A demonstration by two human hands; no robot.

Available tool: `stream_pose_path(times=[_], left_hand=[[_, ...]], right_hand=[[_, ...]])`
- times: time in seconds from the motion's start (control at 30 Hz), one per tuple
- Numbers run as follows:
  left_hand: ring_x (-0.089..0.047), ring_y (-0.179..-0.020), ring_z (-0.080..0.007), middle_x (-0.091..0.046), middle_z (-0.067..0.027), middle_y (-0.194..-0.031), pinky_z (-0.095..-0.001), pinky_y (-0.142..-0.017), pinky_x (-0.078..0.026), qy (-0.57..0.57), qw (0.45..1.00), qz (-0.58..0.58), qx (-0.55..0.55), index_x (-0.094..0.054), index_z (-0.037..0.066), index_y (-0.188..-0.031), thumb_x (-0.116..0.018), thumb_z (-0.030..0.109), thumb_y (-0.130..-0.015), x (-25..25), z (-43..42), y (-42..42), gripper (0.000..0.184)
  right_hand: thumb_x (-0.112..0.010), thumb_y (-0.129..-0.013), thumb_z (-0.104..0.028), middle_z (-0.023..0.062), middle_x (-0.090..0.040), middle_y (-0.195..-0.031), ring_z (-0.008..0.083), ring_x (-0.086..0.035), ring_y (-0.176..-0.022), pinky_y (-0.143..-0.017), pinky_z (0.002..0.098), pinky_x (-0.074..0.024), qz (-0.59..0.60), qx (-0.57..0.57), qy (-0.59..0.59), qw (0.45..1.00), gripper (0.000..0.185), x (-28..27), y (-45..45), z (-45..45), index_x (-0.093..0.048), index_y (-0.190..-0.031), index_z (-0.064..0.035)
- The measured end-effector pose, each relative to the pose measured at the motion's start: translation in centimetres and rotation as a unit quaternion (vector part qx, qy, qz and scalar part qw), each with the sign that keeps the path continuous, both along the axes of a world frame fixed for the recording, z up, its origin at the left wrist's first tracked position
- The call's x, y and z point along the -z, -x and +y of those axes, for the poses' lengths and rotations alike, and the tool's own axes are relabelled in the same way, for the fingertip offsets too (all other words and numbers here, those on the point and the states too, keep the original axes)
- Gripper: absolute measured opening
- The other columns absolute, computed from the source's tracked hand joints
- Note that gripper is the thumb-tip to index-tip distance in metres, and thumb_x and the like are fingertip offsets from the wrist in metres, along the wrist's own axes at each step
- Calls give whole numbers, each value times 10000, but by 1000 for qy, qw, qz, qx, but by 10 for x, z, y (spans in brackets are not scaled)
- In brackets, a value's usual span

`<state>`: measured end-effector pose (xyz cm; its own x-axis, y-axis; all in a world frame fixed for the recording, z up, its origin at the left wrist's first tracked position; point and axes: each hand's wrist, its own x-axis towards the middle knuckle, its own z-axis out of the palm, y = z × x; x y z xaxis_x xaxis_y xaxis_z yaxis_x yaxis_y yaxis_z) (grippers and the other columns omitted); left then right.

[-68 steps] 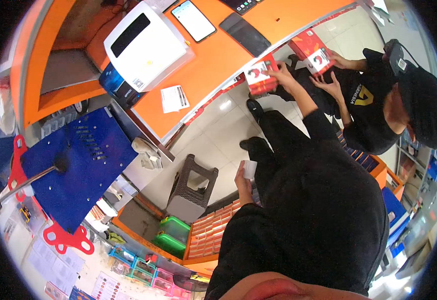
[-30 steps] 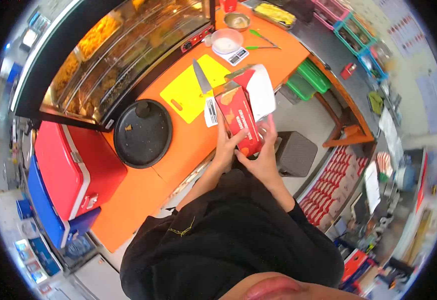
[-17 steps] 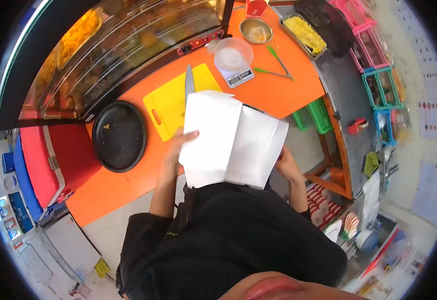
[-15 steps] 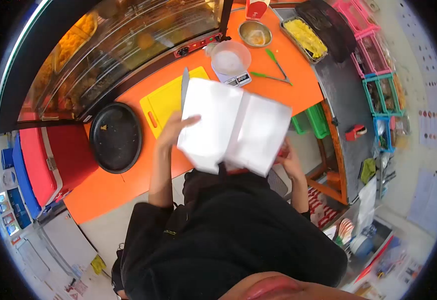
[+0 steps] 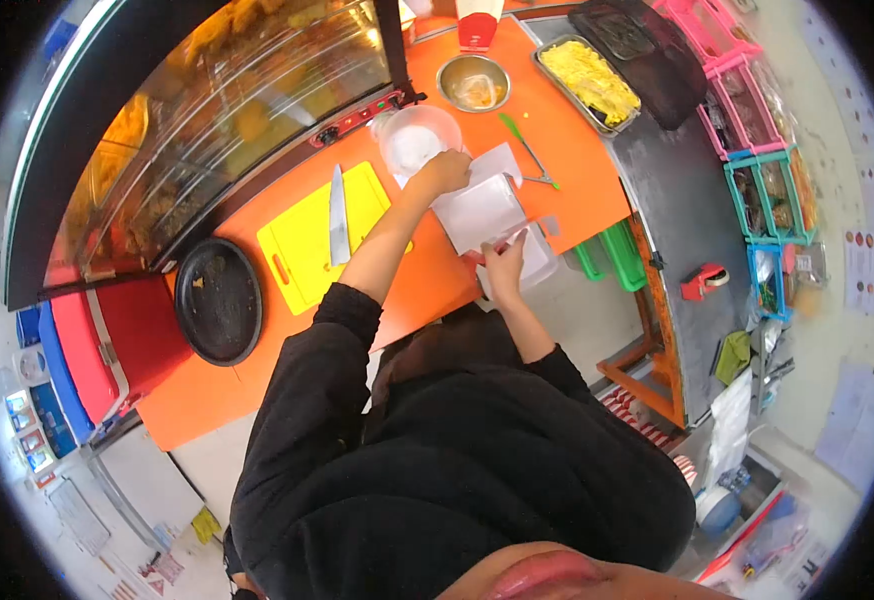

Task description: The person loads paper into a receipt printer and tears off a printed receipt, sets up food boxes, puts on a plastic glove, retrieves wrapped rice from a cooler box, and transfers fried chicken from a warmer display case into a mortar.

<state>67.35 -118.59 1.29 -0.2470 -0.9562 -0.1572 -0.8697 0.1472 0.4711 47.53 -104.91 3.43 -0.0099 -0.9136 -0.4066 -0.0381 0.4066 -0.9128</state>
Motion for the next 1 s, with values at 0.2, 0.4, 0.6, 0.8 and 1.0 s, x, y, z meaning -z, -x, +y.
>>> stream_pose_path(times=[0.2,0.4,0.6,0.8,1.0], left_hand=[[-630,-890,-383,-664,-220,-944,-428,-812,-496,119,987,95,-47,-675,11,-982,-574,270,-846,-35,12,-10,309],[-591,-892,-219,-651,-100,-915,-342,-839,-461,308,887,279,-201,-634,9,-924,-715,24,-762,-105,46,-2,182],[-514,-1082,-204,-572,-80,-1163,-307,-909,-437,129,816,519,-217,-594,30,-1140,-674,-78,-725,-172,70,98,436],[-452,-1218,-205,-510,-122,-1322,-317,-984,-401,1,808,563,-176,-512,-38,-1288,-625,-166,-672,-178,53,224,639],[-486,-1201,-234,-471,-127,-1363,-361,-980,-430,-102,756,608,-221,-472,8,-1347,-621,-172,-681,-129,0,353,706]], right_hand=[[-679,-832,-165,63,-533,-700,134,-554,-652,-525,304,-461,119,23,125,985,809,41,-1,10,-158,-1427,7],[-569,-901,-405,141,-609,-761,236,-612,-677,-621,351,-490,108,93,-35,989,463,-1,67,44,-473,-1069,16],[-500,-956,-352,60,-487,-663,159,-508,-555,-516,324,-456,46,158,-52,985,338,2,180,37,-486,-845,-33],[-522,-945,-370,55,-490,-627,148,-500,-528,-482,341,-438,160,320,44,933,364,16,387,-60,-517,-801,-35],[-515,-898,-370,149,-648,-771,301,-632,-748,-700,406,-500,453,320,78,828,336,70,706,-226,-637,-893,-57]])
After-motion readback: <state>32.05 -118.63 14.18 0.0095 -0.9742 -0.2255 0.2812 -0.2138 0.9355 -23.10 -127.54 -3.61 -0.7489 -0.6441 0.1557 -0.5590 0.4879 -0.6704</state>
